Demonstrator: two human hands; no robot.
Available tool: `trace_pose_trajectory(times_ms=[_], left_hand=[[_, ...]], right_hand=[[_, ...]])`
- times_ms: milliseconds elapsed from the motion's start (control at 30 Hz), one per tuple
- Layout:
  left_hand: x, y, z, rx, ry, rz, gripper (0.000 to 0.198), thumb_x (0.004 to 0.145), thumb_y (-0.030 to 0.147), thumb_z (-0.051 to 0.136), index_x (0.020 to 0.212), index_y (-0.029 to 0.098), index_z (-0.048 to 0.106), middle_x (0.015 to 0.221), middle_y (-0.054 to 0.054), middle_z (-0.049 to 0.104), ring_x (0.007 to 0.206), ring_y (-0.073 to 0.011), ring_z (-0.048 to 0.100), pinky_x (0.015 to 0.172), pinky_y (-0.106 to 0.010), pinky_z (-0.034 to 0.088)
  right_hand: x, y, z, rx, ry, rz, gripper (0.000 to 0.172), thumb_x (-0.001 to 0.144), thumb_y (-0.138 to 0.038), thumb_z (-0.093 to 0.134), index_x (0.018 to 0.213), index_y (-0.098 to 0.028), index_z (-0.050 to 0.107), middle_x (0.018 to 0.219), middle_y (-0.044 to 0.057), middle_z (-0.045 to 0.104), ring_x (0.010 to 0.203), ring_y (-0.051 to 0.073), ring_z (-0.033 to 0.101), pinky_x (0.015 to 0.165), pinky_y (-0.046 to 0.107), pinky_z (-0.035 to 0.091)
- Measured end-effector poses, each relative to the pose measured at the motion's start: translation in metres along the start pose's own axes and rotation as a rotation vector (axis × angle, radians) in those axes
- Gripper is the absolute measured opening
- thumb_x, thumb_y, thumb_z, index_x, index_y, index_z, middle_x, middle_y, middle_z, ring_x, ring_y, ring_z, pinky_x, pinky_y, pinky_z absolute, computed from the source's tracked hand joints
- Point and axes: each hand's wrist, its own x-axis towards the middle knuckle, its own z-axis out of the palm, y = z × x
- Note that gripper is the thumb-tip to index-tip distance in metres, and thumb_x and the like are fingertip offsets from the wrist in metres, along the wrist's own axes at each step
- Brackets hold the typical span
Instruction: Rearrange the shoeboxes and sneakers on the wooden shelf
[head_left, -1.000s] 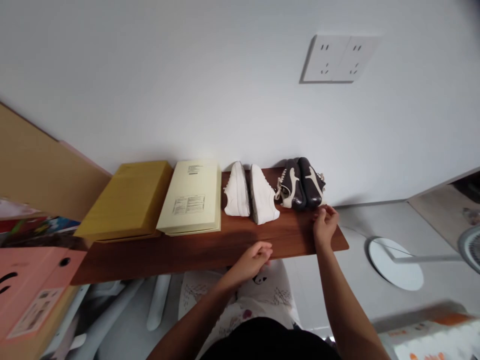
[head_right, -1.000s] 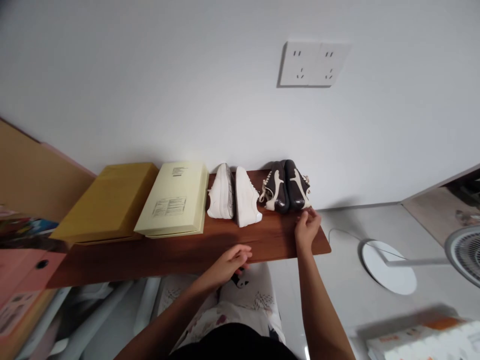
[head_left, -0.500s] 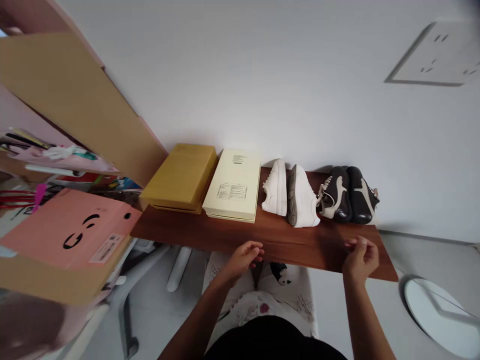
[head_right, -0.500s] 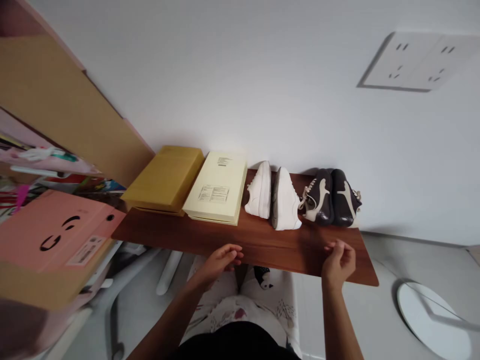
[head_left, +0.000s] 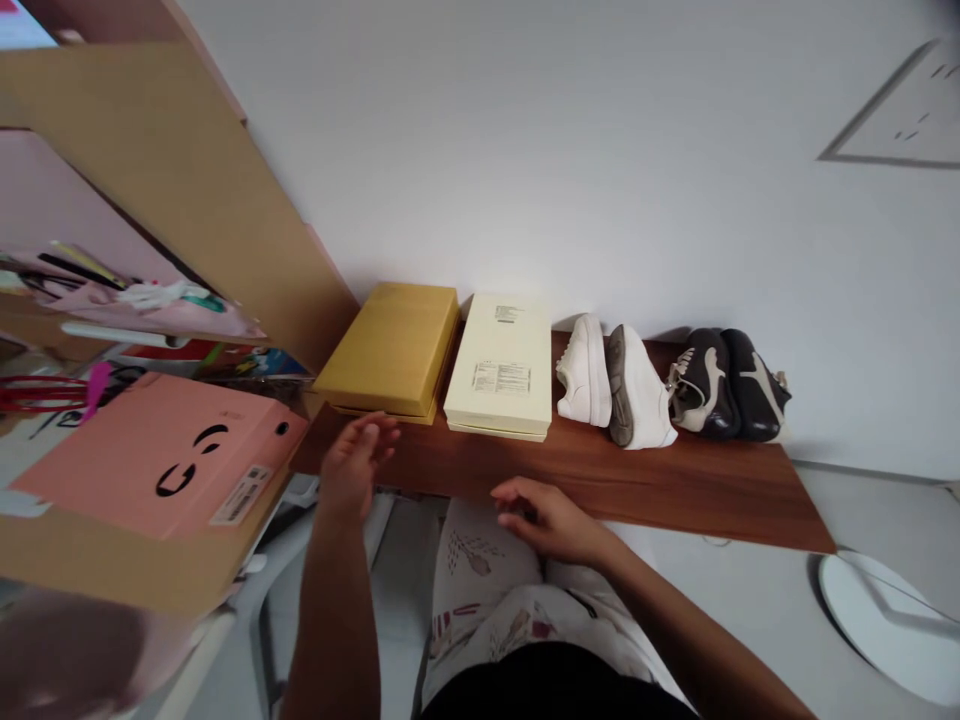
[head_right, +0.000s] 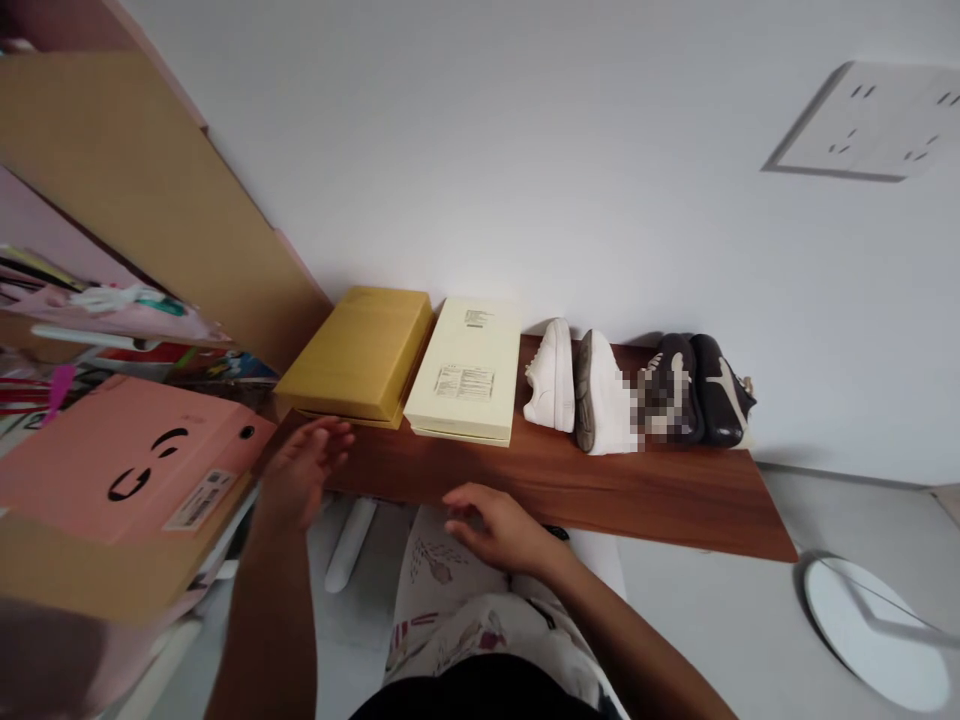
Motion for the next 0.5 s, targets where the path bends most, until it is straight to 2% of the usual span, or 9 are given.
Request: trace_pose_trajectory(times_ms=[100,200,333,433,500], left_hand=[[0.035,0.022,-0.032,-0.005,0.183,0.147,0.024,0.076,0.035,0.071,0.095,0.021,0.065,0.098,-0.001,0.07,0.087,-0.0134,0.065,0.069,-0.021,0.048],[0.068,0.039,-0.045,0.004,0.254,0.242,0.017,0.081,0.025,0.066,0.097,0.019,0.065,0.098,-0.001,0.068,0.086,-0.0115,0.062,0.071,-0.02,0.049],[0.104,0.054,-0.046,0.17,0.231,0.288,0.021,0.083,0.024,0.068,0.103,0.018,0.066,0.105,-0.003,0.068,0.097,-0.0158,0.062,0.085,-0.026,0.051],[0.125,0.059,-0.046,0.254,0.194,0.215,0.023,0.082,0.022,0.07,0.104,0.017,0.065,0.109,-0.005,0.068,0.105,-0.0183,0.061,0.092,-0.029,0.05],[0.135,0.059,-0.048,0.224,0.114,0.126,0.023,0.083,0.023,0.068,0.104,0.016,0.064,0.106,-0.006,0.069,0.103,-0.0191,0.063,0.09,-0.031,0.051]], right_hand=[[0.035,-0.023,0.016,0.017,-0.029,-0.035,0.036,0.089,-0.036,0.063,0.122,-0.023,0.061,0.121,0.008,0.067,0.105,0.021,0.065,0.092,0.038,0.052],[0.074,-0.042,0.034,0.094,0.036,0.031,0.053,0.088,-0.042,0.062,0.135,-0.021,0.052,0.134,0.011,0.06,0.119,0.025,0.059,0.1,0.043,0.049],[0.131,-0.057,0.052,0.198,0.202,0.074,0.067,0.089,-0.049,0.058,0.146,-0.019,0.039,0.147,0.012,0.048,0.137,0.028,0.044,0.112,0.046,0.037],[0.167,-0.063,0.06,0.243,0.298,0.077,0.066,0.091,-0.047,0.054,0.146,-0.016,0.038,0.147,0.013,0.049,0.139,0.027,0.042,0.116,0.043,0.032],[0.184,-0.065,0.065,0.23,0.322,0.094,0.066,0.091,-0.046,0.052,0.147,-0.014,0.036,0.148,0.014,0.046,0.141,0.027,0.038,0.118,0.043,0.029]])
